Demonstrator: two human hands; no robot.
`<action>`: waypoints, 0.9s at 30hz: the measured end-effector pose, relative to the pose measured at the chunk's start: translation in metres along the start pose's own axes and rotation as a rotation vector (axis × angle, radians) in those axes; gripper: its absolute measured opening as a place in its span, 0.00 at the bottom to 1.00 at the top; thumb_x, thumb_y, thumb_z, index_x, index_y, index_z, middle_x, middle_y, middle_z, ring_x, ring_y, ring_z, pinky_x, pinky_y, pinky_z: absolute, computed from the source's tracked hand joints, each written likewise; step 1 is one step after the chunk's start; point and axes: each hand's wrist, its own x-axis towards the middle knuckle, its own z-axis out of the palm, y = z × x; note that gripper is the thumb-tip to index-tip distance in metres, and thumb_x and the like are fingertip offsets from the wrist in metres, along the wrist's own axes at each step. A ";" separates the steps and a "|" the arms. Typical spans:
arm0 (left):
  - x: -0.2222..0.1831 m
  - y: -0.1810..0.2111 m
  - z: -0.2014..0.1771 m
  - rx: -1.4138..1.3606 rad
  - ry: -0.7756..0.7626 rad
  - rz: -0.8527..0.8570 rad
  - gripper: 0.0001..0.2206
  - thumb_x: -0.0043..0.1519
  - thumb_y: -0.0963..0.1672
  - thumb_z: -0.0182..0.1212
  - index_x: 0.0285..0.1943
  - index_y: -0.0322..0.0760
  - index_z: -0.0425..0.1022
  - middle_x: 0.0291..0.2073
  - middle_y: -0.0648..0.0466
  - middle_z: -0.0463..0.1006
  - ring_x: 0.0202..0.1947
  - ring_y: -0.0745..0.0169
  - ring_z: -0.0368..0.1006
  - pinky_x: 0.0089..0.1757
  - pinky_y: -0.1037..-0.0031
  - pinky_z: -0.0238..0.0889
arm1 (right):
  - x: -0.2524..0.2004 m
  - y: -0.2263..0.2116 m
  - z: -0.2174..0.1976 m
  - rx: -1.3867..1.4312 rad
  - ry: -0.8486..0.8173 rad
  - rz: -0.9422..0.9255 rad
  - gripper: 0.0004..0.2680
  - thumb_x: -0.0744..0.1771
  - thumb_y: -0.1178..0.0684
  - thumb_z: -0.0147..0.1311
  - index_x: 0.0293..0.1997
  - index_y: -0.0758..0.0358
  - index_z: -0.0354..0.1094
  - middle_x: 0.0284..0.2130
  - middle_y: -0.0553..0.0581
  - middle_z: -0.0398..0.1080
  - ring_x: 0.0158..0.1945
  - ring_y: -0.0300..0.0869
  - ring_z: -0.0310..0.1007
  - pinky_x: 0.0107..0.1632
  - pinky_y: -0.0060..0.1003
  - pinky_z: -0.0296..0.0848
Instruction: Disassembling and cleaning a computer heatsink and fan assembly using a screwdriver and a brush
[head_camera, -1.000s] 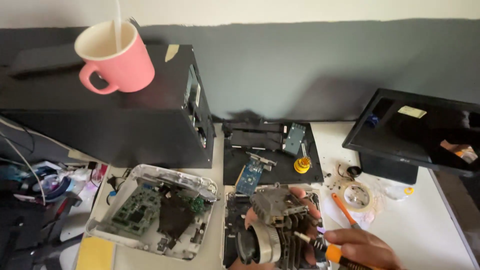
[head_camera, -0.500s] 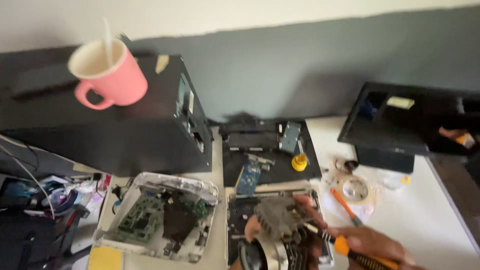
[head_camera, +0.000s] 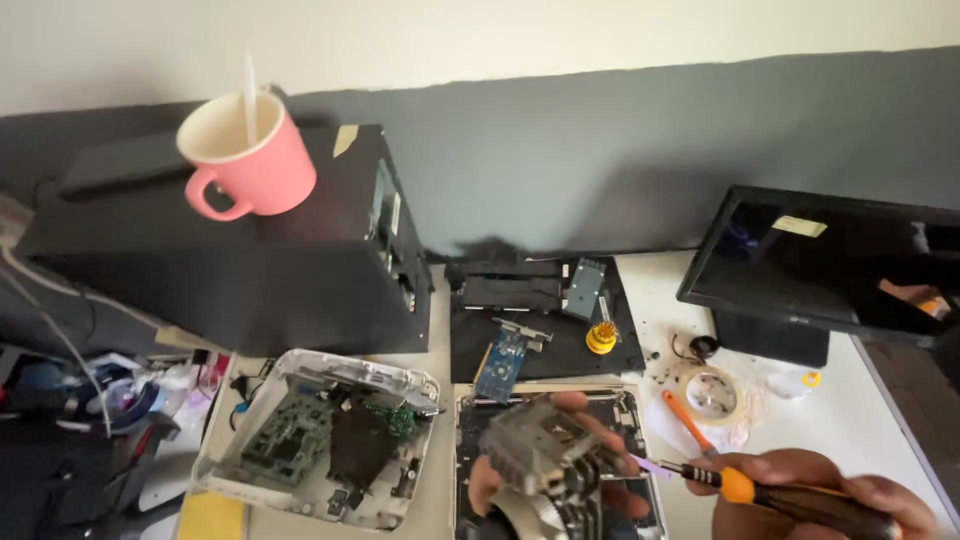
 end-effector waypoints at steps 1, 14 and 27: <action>0.012 0.010 -0.011 -0.003 0.000 -0.008 0.50 0.49 0.45 0.77 0.81 0.30 0.48 0.70 0.26 0.60 0.71 0.22 0.58 0.65 0.25 0.53 | 0.007 0.002 -0.019 -0.002 0.007 -0.006 0.11 0.76 0.42 0.39 0.63 0.53 0.55 0.46 0.72 0.70 0.38 0.59 0.80 0.40 0.54 0.90; 0.008 0.034 0.063 0.054 0.317 -0.143 0.36 0.61 0.53 0.50 0.80 0.37 0.54 0.63 0.20 0.62 0.50 0.18 0.69 0.50 0.32 0.69 | 0.062 -0.003 -0.075 0.214 -0.939 0.433 0.17 0.75 0.46 0.50 0.63 0.74 0.68 0.56 0.85 0.72 0.63 0.75 0.71 0.61 0.70 0.69; 0.008 0.022 0.074 0.119 0.403 -0.102 0.44 0.50 0.51 0.60 0.78 0.33 0.50 0.64 0.08 0.58 0.48 0.20 0.70 0.45 0.38 0.72 | 0.029 -0.034 -0.033 0.117 -0.696 0.176 0.12 0.74 0.54 0.39 0.64 0.56 0.63 0.58 0.87 0.67 0.59 0.82 0.78 0.35 0.43 0.82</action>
